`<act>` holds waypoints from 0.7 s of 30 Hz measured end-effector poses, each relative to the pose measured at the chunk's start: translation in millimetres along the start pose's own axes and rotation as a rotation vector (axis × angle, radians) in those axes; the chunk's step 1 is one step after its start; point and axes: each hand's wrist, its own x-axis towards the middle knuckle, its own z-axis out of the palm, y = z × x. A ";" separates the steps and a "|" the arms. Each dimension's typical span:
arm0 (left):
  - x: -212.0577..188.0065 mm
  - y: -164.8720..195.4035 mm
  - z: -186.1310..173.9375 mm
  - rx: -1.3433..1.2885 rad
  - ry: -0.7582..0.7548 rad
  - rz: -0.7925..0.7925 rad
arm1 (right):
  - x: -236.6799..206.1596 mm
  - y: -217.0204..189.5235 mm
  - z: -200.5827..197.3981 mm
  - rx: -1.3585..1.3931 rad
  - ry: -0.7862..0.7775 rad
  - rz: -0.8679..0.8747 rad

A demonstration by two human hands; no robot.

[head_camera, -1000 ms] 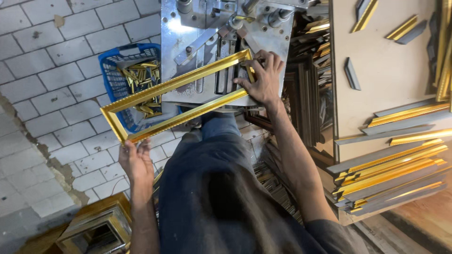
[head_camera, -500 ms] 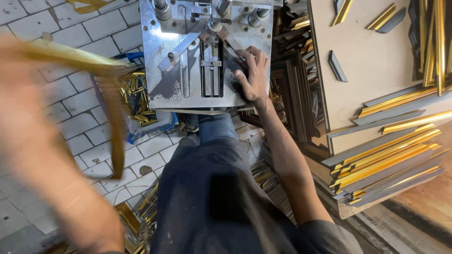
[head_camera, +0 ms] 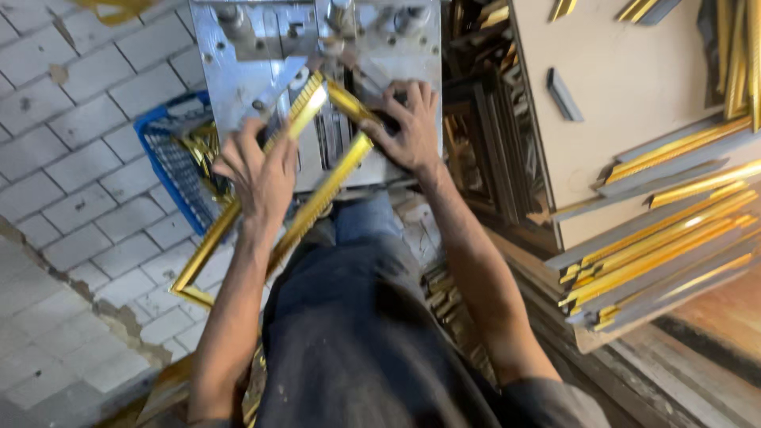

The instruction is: The person places mitered gold picture frame corners into a corner-joining machine, pulls the machine lever down to drive fasteners into the joint, then lifts the assembled frame out and stacks it with finished frames on the work table, repeating the cycle for more frames.

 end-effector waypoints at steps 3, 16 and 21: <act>10.9 -2.4 13.3 0.009 0.096 -0.048 | 3.5 -6.2 -4.1 -0.055 0.033 -0.087; 40.3 -4.8 29.7 -0.305 -0.008 -0.119 | 1.4 -3.7 5.8 -0.050 0.106 0.032; 53.4 -0.8 25.0 -0.210 -0.003 -0.105 | 11.3 -8.8 -3.2 -0.229 0.061 -0.018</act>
